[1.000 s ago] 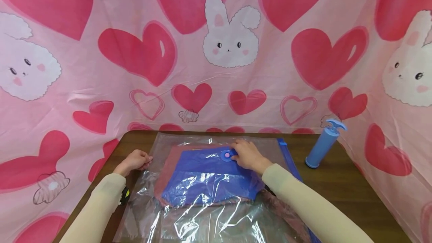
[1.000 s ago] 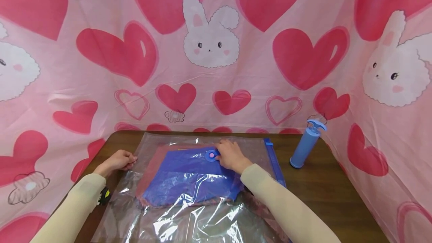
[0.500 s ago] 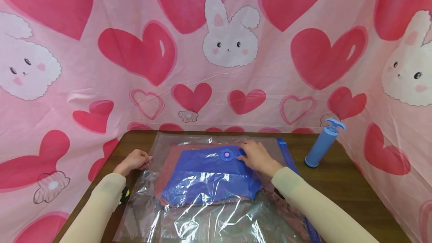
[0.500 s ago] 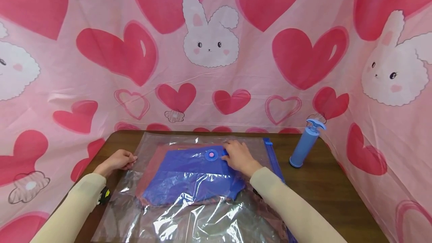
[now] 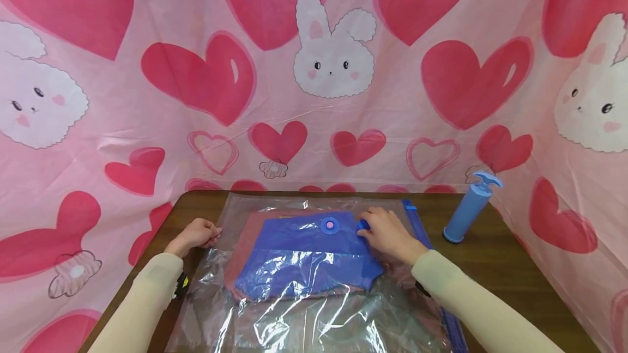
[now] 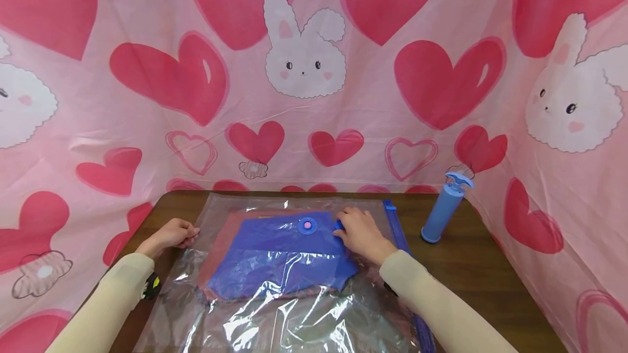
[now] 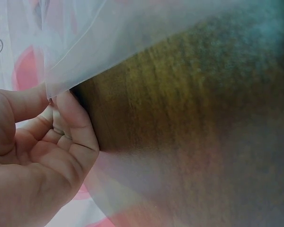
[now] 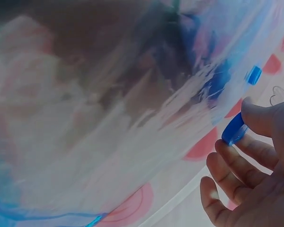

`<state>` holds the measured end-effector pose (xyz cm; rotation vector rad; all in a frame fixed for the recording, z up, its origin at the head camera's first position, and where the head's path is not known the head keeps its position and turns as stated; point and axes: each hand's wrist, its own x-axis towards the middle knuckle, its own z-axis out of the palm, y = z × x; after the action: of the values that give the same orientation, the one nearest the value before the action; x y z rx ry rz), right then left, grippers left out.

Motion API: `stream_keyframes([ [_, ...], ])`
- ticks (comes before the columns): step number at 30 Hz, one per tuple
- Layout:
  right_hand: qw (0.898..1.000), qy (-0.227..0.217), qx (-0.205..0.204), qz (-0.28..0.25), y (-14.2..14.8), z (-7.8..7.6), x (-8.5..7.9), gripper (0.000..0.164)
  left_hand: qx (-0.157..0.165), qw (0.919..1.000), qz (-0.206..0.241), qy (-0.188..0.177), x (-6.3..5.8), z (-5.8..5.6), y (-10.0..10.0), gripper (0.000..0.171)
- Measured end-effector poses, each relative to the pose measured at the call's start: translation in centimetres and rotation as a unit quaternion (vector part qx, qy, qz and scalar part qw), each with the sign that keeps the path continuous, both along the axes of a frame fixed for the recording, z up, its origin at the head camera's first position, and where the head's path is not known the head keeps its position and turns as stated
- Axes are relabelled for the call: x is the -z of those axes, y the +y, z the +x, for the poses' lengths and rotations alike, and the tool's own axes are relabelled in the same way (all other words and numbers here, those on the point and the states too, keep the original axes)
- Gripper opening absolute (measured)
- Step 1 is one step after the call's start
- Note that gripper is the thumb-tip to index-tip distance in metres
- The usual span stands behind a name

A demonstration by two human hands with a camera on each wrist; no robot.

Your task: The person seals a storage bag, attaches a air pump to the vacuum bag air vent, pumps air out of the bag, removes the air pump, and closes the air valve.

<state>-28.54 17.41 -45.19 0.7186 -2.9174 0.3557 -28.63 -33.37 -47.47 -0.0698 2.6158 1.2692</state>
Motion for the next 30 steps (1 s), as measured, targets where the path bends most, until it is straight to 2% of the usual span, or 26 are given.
stream_keyframes([
  [9, 1.0, 0.01, 0.001, -0.006, 1.5, 0.4, 0.5, 0.04, -0.002, 0.9999, 0.014, 0.002, 0.2, -0.2, 0.0, 0.028],
  [30, 0.999, 0.032, 0.008, -0.027, 4.1, 2.0, 1.1, 0.039, -0.003, 1.0, 0.003, 0.002, -0.1, 0.2, 0.1, 0.026],
])
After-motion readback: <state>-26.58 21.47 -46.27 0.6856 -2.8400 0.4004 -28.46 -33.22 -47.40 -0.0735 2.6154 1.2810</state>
